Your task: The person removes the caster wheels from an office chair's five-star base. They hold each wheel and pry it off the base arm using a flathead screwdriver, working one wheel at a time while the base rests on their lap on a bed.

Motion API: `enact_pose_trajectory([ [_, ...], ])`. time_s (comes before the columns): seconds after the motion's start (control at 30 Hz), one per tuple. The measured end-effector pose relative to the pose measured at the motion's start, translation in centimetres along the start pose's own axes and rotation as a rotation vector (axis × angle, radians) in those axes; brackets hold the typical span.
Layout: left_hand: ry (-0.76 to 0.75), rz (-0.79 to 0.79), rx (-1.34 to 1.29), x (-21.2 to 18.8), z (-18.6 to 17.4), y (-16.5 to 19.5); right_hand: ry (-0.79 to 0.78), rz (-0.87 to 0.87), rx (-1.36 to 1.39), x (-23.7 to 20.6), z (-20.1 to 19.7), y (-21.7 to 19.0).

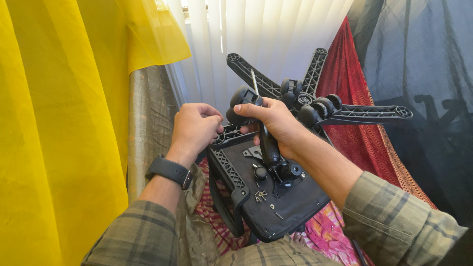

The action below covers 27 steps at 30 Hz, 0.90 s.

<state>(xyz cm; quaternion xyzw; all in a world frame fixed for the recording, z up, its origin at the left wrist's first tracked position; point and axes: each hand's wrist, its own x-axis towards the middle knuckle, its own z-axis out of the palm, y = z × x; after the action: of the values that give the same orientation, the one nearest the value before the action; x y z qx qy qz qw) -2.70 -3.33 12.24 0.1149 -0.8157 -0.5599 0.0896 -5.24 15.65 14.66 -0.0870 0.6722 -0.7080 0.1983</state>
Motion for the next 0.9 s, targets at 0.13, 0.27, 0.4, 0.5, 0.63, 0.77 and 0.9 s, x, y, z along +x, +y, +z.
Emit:
enact_pose_trajectory([
  [0.13, 0.184, 0.048, 0.1, 0.9, -1.0, -1.8, 0.023, 0.065, -0.033, -0.5, -0.1, -0.1],
  [0.27, 0.085, -0.062, 0.18, 1.5, -0.4, -4.2, -0.006, 0.107, -0.085, -1.1, 0.2, -0.2],
  [0.4, -0.056, -0.194, -0.075, 1.4, 1.3, -6.2, -0.015, 0.121, -0.116, -1.5, 0.5, -0.1],
  [0.5, -0.055, -0.214, -0.173, 1.3, 1.9, -6.9, -0.009, 0.114, -0.127, -1.8, 0.7, 0.0],
  [0.63, -0.134, -0.275, -0.377, 0.5, 1.6, -7.1, -0.027, 0.085, -0.111, -2.0, 1.0, 0.3],
  [0.77, -0.181, -0.3, -0.414, -0.6, 1.5, -6.8, -0.011, 0.062, -0.132, -2.1, 1.6, 0.8],
  [0.9, -0.213, -0.318, -0.445, -1.3, 1.3, -6.5, -0.005, 0.054, -0.19, -2.0, 2.4, 1.5],
])
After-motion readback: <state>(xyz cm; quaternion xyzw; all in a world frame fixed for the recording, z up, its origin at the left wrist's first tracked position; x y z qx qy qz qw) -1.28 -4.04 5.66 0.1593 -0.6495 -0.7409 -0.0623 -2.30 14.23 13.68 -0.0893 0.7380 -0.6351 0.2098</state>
